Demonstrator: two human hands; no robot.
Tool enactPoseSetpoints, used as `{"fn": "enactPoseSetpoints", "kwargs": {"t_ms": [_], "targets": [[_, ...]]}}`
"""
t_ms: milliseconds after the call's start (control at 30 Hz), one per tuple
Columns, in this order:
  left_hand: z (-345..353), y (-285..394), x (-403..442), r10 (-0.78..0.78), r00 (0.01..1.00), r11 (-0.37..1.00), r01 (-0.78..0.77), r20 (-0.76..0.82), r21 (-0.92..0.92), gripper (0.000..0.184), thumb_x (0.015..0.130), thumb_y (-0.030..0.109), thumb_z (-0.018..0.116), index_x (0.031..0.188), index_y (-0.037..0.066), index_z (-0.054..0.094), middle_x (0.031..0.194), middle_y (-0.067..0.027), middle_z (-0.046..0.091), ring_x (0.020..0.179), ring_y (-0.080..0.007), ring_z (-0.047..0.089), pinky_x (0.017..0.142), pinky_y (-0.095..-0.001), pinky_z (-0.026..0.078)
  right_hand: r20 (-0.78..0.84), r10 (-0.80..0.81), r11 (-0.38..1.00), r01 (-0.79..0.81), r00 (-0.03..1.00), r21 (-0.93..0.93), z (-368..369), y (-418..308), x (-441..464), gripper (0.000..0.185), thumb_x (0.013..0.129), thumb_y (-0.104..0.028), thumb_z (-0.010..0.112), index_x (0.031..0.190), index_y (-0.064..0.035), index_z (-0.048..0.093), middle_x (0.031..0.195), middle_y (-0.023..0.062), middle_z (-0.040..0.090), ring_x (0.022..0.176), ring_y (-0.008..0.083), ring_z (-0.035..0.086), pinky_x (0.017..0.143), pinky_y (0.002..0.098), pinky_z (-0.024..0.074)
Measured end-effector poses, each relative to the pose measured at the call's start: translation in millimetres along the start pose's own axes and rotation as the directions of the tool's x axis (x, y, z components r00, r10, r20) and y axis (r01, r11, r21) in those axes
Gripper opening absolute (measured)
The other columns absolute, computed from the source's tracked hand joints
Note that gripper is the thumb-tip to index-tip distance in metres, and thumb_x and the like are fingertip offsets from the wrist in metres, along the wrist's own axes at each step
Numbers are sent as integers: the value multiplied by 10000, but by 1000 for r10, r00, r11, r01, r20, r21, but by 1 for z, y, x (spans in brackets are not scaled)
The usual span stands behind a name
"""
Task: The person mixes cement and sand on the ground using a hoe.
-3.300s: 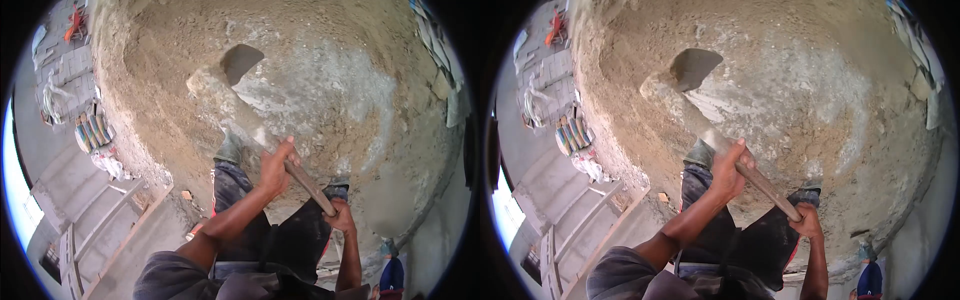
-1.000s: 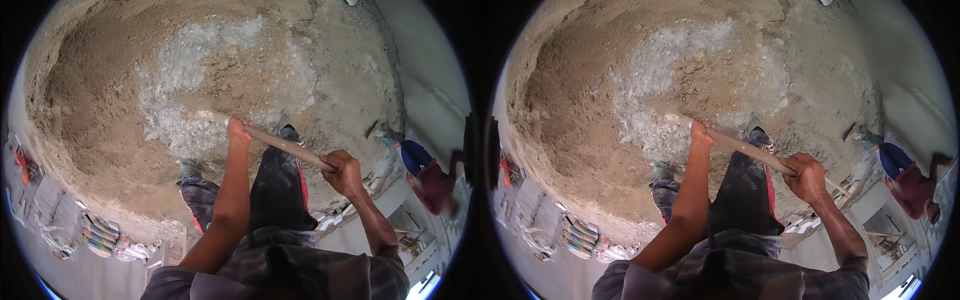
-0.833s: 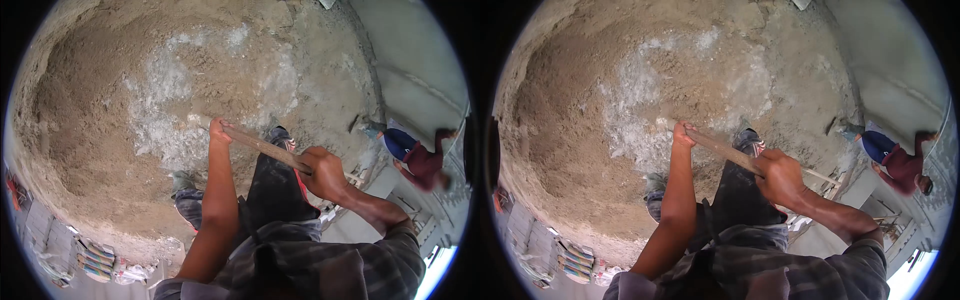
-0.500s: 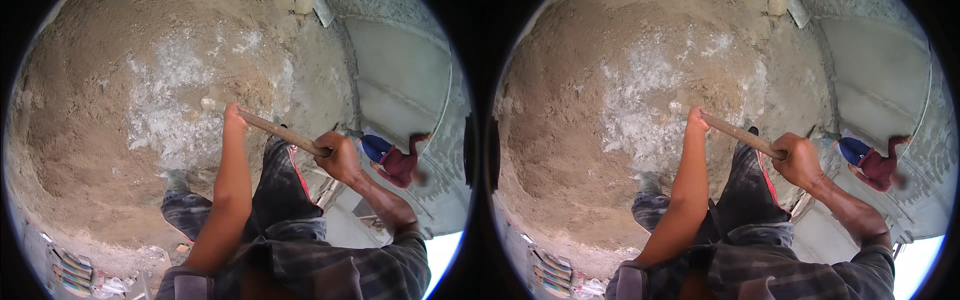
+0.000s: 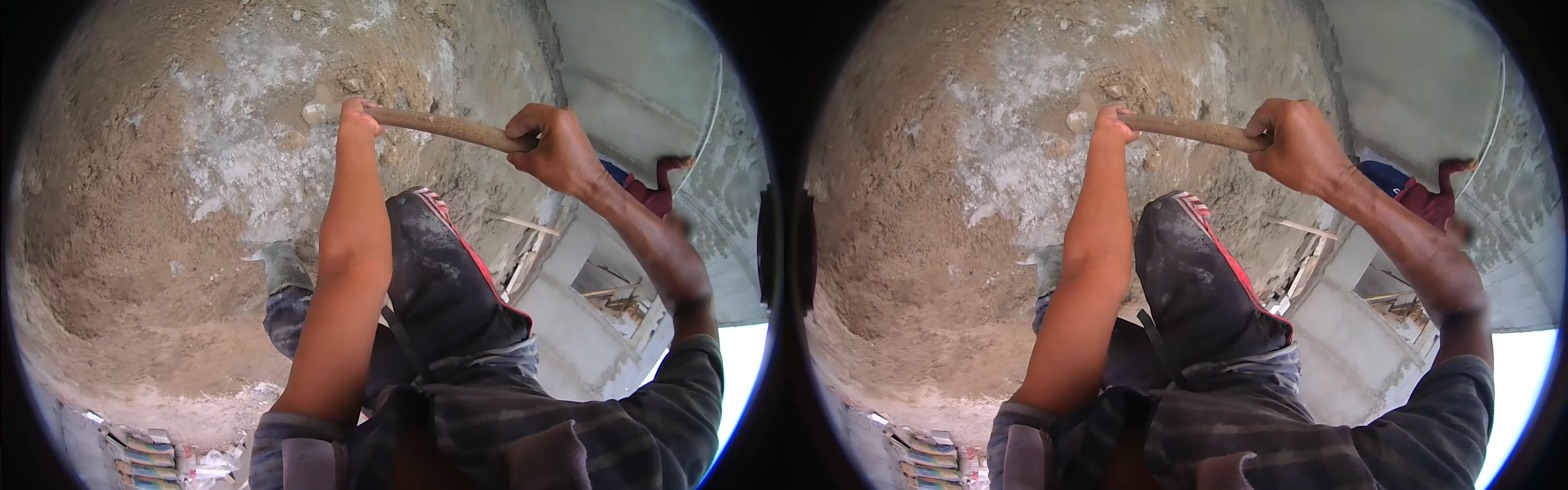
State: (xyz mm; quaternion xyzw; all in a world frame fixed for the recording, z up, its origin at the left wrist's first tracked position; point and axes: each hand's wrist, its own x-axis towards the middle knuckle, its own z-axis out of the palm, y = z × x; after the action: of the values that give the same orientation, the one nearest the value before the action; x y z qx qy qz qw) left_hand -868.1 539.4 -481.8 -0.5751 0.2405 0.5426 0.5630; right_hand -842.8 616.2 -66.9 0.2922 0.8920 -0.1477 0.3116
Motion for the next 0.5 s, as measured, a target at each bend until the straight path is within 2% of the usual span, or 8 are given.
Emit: {"fn": "enactPoseSetpoints", "kwargs": {"t_ms": [100, 200, 300, 400, 500], "targets": [[-2, 4, -2, -49, 999, 997, 48, 17, 64, 271, 948, 273, 458, 911, 21, 549, 1094, -189, 614, 1095, -371, 552, 1031, -700, 304, -18, 22, 1000, -22, 1000, 22, 2, 0, -6, 227, 660, -32, 770, 874, 7, 706, 857, 173, 707, 805, 327, 709, 728, 383, 556], [-5, 2, 16, -11, 1000, 993, 9, 13, 115, 226, 925, 255, 470, 877, 48, 547, 1036, -161, 606, 1055, -349, 550, 1018, -701, 306, -59, 2, 998, 1, 998, 61, 1, 11, -4, 214, 657, -27, 757, 858, 7, 691, 851, 168, 699, 798, 330, 705, 720, 391, 553], [-9, -10, 31, 4, 1000, 1000, -4, 0, 3, 166, 891, 231, 482, 837, 81, 528, 967, -135, 578, 934, -315, 555, 989, -686, 320, -110, 14, 995, -3, 994, 99, 20, 38, -26, 213, 656, -42, 749, 850, -14, 668, 842, 149, 678, 776, 329, 693, 697, 400, 543], [-15, -24, 23, 50, 999, 970, -51, 8, 238, 119, 862, 214, 499, 812, 107, 485, 894, -95, 556, 817, -278, 542, 945, -673, 346, -188, 74, 982, -39, 979, 184, 54, 67, -60, 220, 658, -51, 746, 863, -38, 665, 845, 133, 671, 762, 328, 687, 688, 403, 539], [-18, -31, 25, 49, 998, 941, -31, -45, 336, 95, 854, 202, 515, 814, 127, 471, 833, -68, 534, 759, -262, 531, 886, -651, 399, -260, 181, 961, -115, 948, 252, 93, 85, -91, 234, 653, -57, 758, 869, -40, 671, 859, 127, 675, 775, 326, 688, 692, 403, 542]]}}
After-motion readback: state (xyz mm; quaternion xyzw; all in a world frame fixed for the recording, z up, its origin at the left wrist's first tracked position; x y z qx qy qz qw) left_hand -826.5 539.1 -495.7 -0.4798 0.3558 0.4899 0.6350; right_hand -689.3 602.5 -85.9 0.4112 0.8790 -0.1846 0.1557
